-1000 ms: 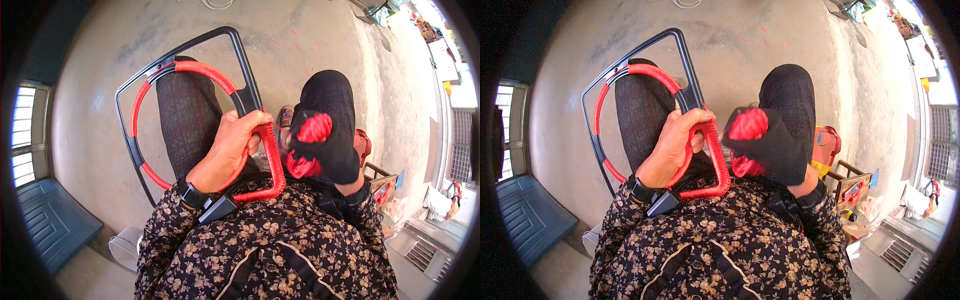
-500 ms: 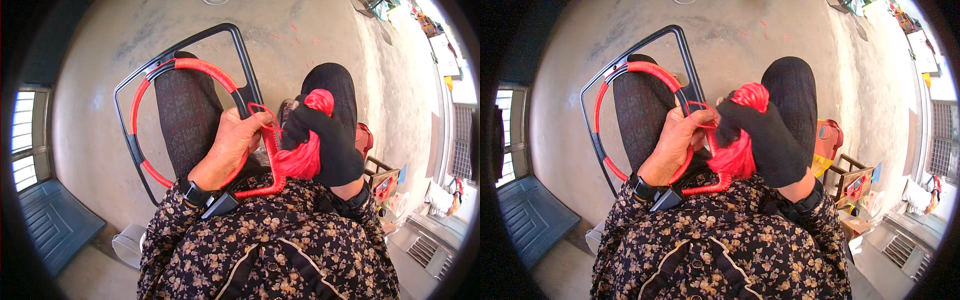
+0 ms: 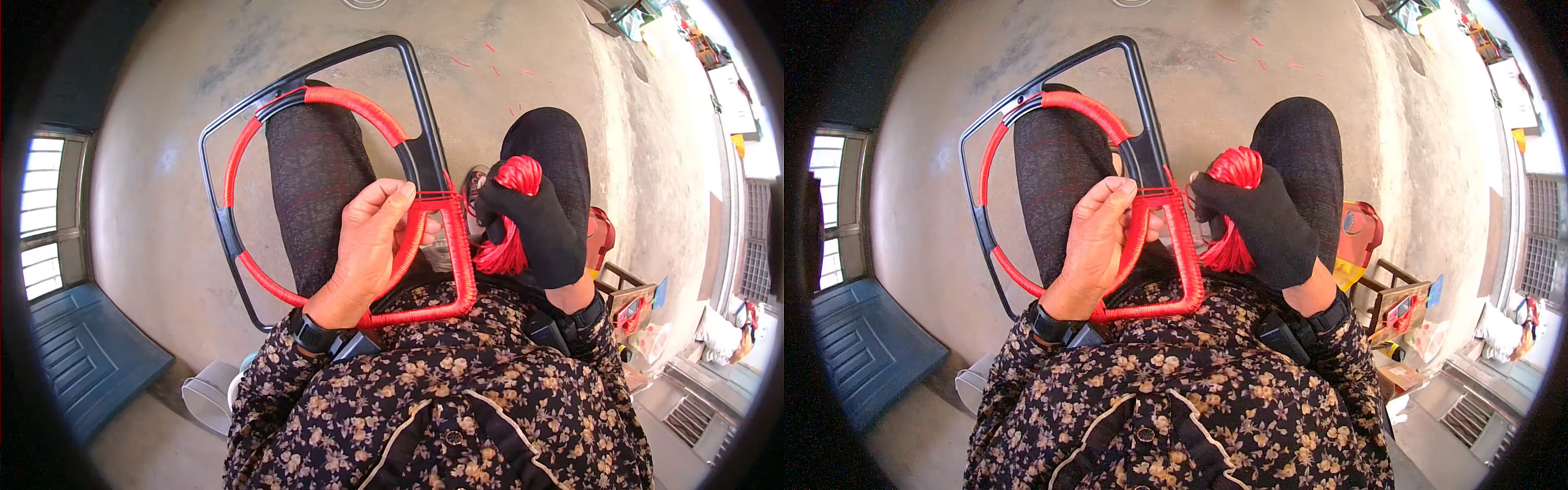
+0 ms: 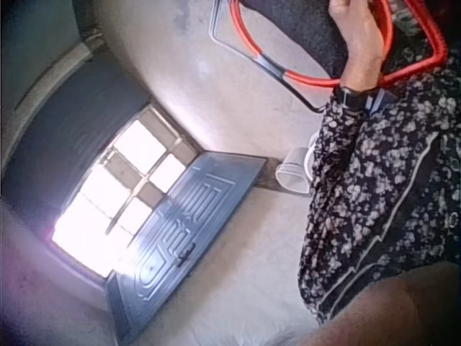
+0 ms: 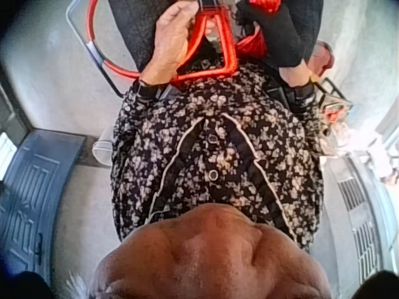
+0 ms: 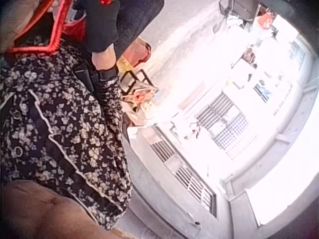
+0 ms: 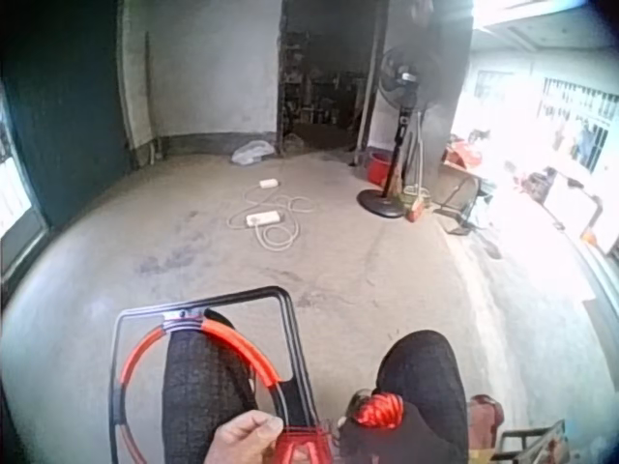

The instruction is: Manually weaving and securing red plastic cord onto a black rectangular frame.

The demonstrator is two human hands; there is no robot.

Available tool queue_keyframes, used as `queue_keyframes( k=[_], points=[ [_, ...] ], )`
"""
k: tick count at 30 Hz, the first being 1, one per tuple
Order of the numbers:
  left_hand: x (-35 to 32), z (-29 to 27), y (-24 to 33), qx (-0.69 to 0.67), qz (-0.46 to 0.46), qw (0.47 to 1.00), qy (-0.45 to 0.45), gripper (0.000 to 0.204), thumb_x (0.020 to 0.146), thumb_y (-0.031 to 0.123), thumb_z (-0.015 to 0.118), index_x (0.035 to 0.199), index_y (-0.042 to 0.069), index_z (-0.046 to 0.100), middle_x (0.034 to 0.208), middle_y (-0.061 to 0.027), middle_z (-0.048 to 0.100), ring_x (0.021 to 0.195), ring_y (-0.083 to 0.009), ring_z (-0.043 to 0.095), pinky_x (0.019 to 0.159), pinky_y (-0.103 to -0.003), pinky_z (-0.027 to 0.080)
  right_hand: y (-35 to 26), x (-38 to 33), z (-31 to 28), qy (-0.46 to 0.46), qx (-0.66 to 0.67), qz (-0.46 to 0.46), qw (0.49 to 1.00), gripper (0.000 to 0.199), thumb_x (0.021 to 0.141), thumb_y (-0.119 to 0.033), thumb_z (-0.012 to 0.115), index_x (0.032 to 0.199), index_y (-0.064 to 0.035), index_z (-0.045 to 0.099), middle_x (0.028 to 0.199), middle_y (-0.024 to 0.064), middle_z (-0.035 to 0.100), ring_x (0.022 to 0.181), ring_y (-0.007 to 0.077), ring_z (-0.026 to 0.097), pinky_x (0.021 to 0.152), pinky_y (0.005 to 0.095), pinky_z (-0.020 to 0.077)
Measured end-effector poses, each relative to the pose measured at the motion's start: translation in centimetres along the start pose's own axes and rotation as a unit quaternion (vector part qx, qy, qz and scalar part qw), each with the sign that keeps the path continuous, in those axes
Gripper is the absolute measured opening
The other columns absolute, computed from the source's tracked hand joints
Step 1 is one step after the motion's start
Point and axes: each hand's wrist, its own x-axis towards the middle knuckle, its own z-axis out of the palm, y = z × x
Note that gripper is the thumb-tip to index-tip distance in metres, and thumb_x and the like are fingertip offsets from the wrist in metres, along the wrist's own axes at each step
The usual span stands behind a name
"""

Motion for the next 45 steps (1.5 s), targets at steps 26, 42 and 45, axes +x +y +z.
queue_keyframes(
  k=[26, 42, 45],
  points=[
    [1.4, 2.0, 0.1, 0.212, -0.045, 0.976, -0.012, 0.01, 0.085, 0.006, 0.063, 0.082, 0.007, 0.053, 0.054, 0.0047, 0.046, 0.035, -0.0045, 0.035, 0.033, -0.021, 0.028, 0.3, -2.3, -0.2, -0.018, 0.199, 0.035, 0.979, 0.015, 0.086, -0.019, 0.061, 0.082, -0.0057, 0.056, 0.064, 0.0012, 0.053, 0.056, 0.0111, 0.053, 0.054, 0.0245, 0.0419],
    [1.6, 1.9, 1.4, 0.13, -0.054, 0.99, -0.022, 0.01, 0.087, 0.014, 0.063, 0.084, 0.008, 0.055, 0.057, 0.003, 0.05, 0.035, -0.0041, 0.037, 0.033, -0.021, 0.029, 4.8, -1.7, -17.7, 0.147, 0.084, -0.167, 0.971, 0.036, 0.094, -0.032, 0.051, 0.115, -0.0031, 0.053, 0.107, 0.0155, 0.061, 0.096, 0.0257, 0.061, 0.08, 0.0373, 0.0518],
    [1.8, 1.5, 1.5, 0.123, -0.044, 0.991, -0.02, 0.01, 0.087, 0.015, 0.063, 0.084, 0.007, 0.057, 0.058, 0.002, 0.052, 0.035, -0.004, 0.037, 0.032, -0.022, 0.028, 4.0, -2.6, -22.5, 0.195, 0.15, -0.129, 0.961, 0.04, 0.094, -0.033, 0.05, 0.121, -0.0039, 0.05, 0.11, 0.0155, 0.06, 0.101, 0.0267, 0.059, 0.083, 0.0399, 0.0509]
  ],
)
